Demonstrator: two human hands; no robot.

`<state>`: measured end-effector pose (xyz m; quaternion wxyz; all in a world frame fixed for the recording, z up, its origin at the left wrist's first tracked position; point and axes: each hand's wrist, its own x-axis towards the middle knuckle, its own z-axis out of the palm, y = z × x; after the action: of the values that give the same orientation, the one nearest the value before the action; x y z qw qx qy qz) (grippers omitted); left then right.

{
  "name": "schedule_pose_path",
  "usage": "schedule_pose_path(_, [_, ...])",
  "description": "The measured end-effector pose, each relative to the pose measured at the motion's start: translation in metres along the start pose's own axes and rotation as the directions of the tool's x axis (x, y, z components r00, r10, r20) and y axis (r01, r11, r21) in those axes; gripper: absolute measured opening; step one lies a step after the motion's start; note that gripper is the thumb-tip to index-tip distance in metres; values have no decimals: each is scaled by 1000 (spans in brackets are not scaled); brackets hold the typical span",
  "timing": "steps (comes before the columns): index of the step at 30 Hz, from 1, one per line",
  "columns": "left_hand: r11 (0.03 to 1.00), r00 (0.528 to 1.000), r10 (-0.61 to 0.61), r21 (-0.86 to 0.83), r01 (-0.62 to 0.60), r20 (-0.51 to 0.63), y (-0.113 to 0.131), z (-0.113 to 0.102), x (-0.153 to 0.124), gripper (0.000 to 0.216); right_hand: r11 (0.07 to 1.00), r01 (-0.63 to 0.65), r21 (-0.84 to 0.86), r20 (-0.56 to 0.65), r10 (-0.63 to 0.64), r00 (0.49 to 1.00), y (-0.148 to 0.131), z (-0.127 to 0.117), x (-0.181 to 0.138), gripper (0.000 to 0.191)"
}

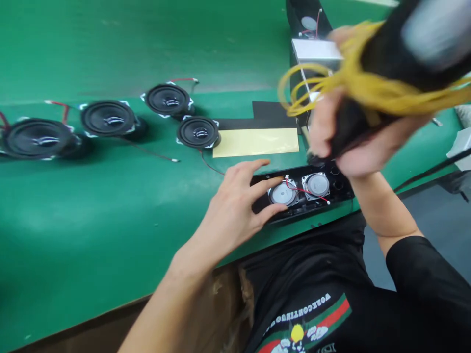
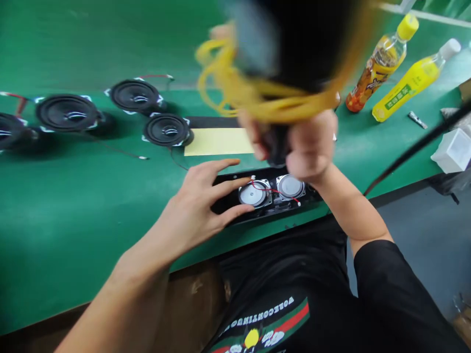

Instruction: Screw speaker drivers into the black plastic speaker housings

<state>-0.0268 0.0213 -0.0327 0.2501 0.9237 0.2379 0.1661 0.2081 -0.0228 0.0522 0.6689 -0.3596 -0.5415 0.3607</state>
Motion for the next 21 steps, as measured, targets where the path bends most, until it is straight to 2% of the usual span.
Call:
schedule_pose_path(2, [999,998,-35,-10,34,-54,0,-1,-5,41,976,162,-144,-130,-181,975,-17,-18,10,66])
schedule_pose_path(4, [996,991,-77,-50,72,-107,1,1,-9,45,931,265,-250,-253,-327,911,-24,-32,20,52])
schedule_pose_path(5, [992,986,-105,-77,96,-130,0,3,-10,49,922,280,-269,-276,-352,894,-23,-37,24,46])
schedule_pose_path(7, [977,969,-188,-130,168,-158,0,8,-12,65,909,314,-275,-292,-390,873,-18,-42,30,46])
schedule_pose_path(11, [919,925,-368,-185,348,-88,2,17,-10,92,892,346,-290,-358,-436,825,-3,-42,37,65])
schedule_pose_path(12, [908,918,-391,-190,373,-66,2,17,-9,94,897,332,-290,-360,-424,831,-2,-42,38,69])
schedule_pose_path(19, [902,918,-397,-193,387,-16,5,13,-5,98,912,275,-305,-315,-370,874,-3,-53,40,71])
schedule_pose_path(21, [903,919,-395,-187,388,-1,4,13,-6,100,906,273,-323,-322,-376,869,-4,-52,38,69])
